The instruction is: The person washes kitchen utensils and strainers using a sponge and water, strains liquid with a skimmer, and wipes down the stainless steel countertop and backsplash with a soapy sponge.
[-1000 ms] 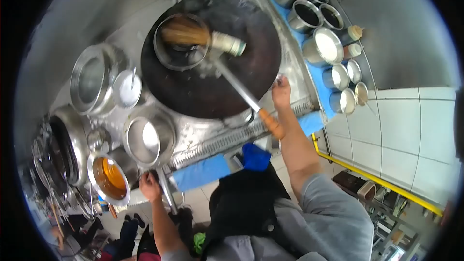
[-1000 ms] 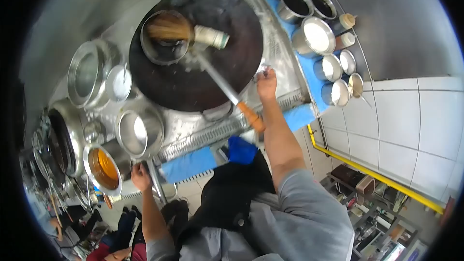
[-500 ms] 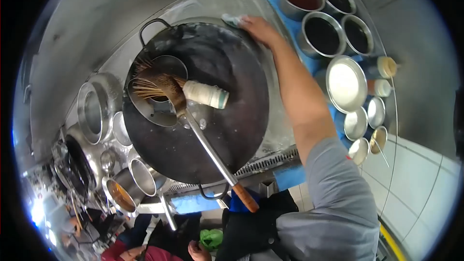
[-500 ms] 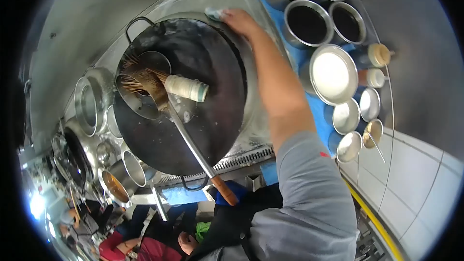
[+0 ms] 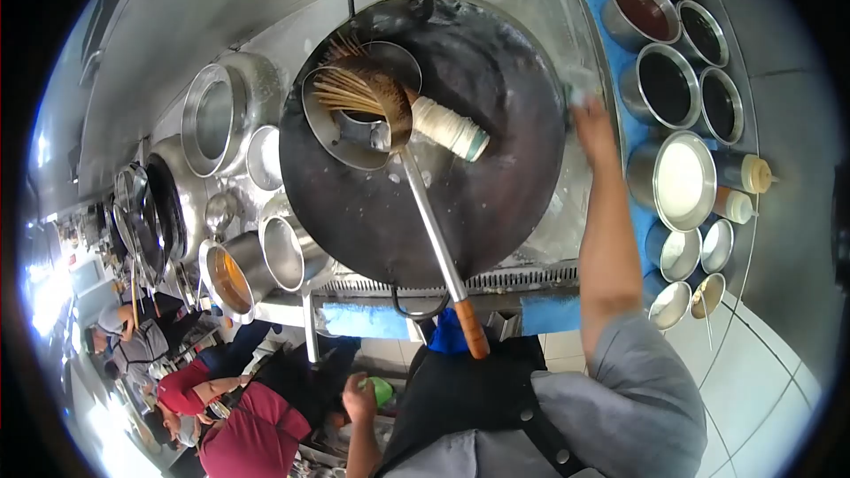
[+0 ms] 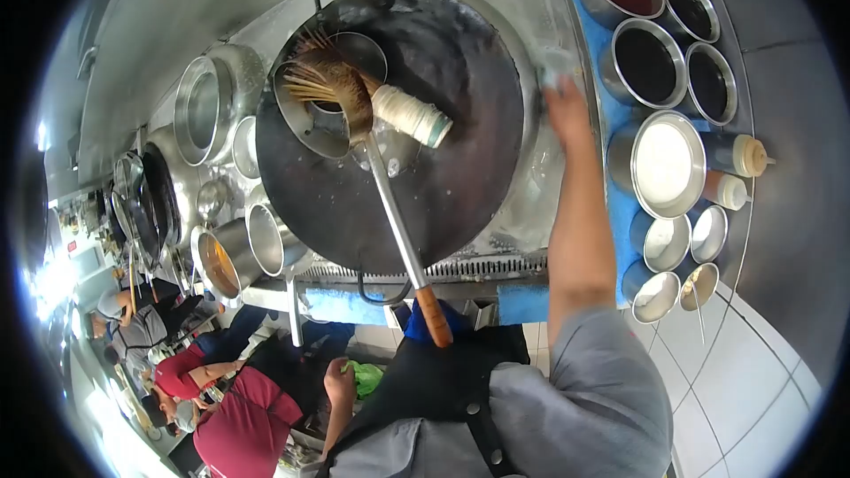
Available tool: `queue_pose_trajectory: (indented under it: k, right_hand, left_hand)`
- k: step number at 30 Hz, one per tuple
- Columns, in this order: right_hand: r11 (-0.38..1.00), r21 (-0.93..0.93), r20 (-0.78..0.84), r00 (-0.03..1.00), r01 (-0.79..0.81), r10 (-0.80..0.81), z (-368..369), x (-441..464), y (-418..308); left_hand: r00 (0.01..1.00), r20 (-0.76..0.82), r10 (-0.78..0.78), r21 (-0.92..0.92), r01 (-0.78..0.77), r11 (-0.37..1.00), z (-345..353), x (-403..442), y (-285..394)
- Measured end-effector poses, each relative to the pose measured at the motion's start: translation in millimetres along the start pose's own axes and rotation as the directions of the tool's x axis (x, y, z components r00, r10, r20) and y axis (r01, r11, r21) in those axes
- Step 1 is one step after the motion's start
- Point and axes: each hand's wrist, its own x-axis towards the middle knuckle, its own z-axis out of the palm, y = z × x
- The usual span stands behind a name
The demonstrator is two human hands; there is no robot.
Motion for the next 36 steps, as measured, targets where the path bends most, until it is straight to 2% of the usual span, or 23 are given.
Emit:
queue_pose_trajectory:
  k: [1, 2, 3, 4, 6, 8, 11, 12, 13, 14, 16, 18, 21, 24, 25, 26, 27, 28, 29, 31, 34, 36]
  right_hand:
    - [0.999, -0.022, -0.062, 0.998, -0.023, 0.022, 0.8, -37.9, 16.2]
    - [0.987, 0.057, 0.034, 0.988, -0.149, 0.148, -2.3, -78.7, 12.6]
    - [0.977, 0.157, -0.086, 0.983, -0.145, 0.160, 23.4, -110.0, 47.8]
    - [0.922, 0.326, -0.073, 0.968, -0.206, 0.242, 28.9, -149.1, 34.4]
    - [0.880, 0.443, -0.092, 0.968, -0.171, 0.235, 43.3, -198.6, 25.6]
    - [0.940, 0.340, -0.174, 0.984, 0.016, 0.046, 71.2, -218.9, 44.0]
    - [0.999, 0.013, -0.152, 0.988, -0.029, 0.031, 61.1, -233.0, 9.9]
    - [0.996, 0.046, -0.132, 0.988, 0.080, -0.074, 61.3, -232.7, 29.0]
    - [0.994, 0.092, 0.005, 0.999, 0.050, -0.051, 45.9, -229.7, 45.9]
    - [0.992, 0.125, 0.142, 0.989, 0.007, -0.025, 29.0, -236.2, 54.7]
    - [0.873, 0.478, -0.071, 0.987, -0.096, 0.147, -4.1, -262.8, 15.0]
    - [0.853, 0.522, -0.266, 0.954, 0.025, 0.135, -33.8, -284.3, -18.9]
    - [0.848, 0.484, -0.269, 0.959, 0.216, -0.091, -50.2, -325.9, -105.8]
    - [0.885, 0.339, -0.211, 0.942, 0.320, -0.259, -24.3, -334.0, -158.7]
    - [0.872, 0.339, -0.239, 0.929, 0.353, -0.283, -10.5, -325.9, -170.8]
    - [0.860, 0.339, -0.266, 0.916, 0.381, -0.301, 5.3, -312.7, -178.9]
    - [0.855, 0.230, -0.281, 0.873, 0.465, -0.399, 16.3, -299.7, -190.3]
    - [0.905, 0.180, -0.275, 0.903, 0.385, -0.329, 27.2, -299.8, -219.5]
    - [0.905, 0.080, -0.335, 0.867, 0.418, -0.370, 39.7, -283.8, -229.7]
    - [0.886, -0.159, -0.348, 0.815, 0.436, -0.464, 56.3, -272.5, -271.7]
    - [0.866, -0.243, -0.290, 0.819, 0.437, -0.495, 90.5, -239.9, -305.5]
    - [0.829, -0.147, -0.226, 0.797, 0.540, -0.559, 120.2, -243.1, -342.0]
  left_hand:
    - [1.000, 0.030, 0.005, -0.044, -0.004, 0.999, 3.0, 4.3, 4.3]
    - [0.998, 0.058, 0.014, -0.096, -0.009, 0.995, 9.8, 11.8, 12.0]
    - [0.997, 0.072, 0.026, -0.121, -0.017, 0.992, 11.6, 19.3, 27.7]
    - [0.996, 0.088, 0.032, -0.141, -0.020, 0.990, 4.5, 22.0, 45.2]
    - [0.991, 0.093, 0.099, -0.152, -0.085, 0.985, 0.6, 35.5, 58.8]
    - [0.975, 0.071, 0.212, -0.137, -0.201, 0.970, 2.7, 48.9, 58.7]
    - [0.953, 0.057, 0.297, -0.216, -0.279, 0.936, 7.5, 65.5, 52.4]
    - [0.952, 0.083, 0.295, -0.252, -0.266, 0.930, 3.0, 67.2, 53.9]
    - [0.946, 0.112, 0.305, -0.291, -0.262, 0.920, -2.3, 71.0, 58.5]
    - [0.913, 0.066, 0.402, -0.374, -0.351, 0.858, -6.9, 74.8, 59.0]
    - [0.902, 0.047, 0.430, -0.423, -0.372, 0.826, -22.5, 80.7, 53.2]
    - [0.888, -0.021, 0.460, -0.473, -0.414, 0.777, -29.3, 86.1, 36.4]
    - [0.896, -0.035, 0.444, -0.609, -0.371, 0.701, -38.3, 96.7, 17.2]
    - [0.867, -0.016, 0.498, -0.710, -0.360, 0.605, -57.8, 104.9, 26.7]
    - [0.858, 0.005, 0.514, -0.748, -0.338, 0.571, -60.4, 105.7, 30.5]
    - [0.816, -0.051, 0.576, -0.685, -0.448, 0.574, -62.1, 110.6, 36.1]
    - [0.790, -0.044, 0.612, -0.682, -0.471, 0.560, -69.8, 110.2, 44.5]
    - [0.762, -0.041, 0.646, -0.677, -0.497, 0.543, -84.0, 109.4, 57.5]
    - [0.732, -0.044, 0.680, -0.671, -0.526, 0.523, -99.1, 111.6, 72.0]
    - [0.718, -0.060, 0.693, -0.658, -0.551, 0.513, -116.9, 114.1, 88.4]
    - [0.730, -0.081, 0.678, -0.636, -0.562, 0.529, -132.2, 125.2, 102.2]
    - [0.709, -0.190, 0.679, -0.585, -0.637, 0.502, -135.1, 139.1, 103.6]
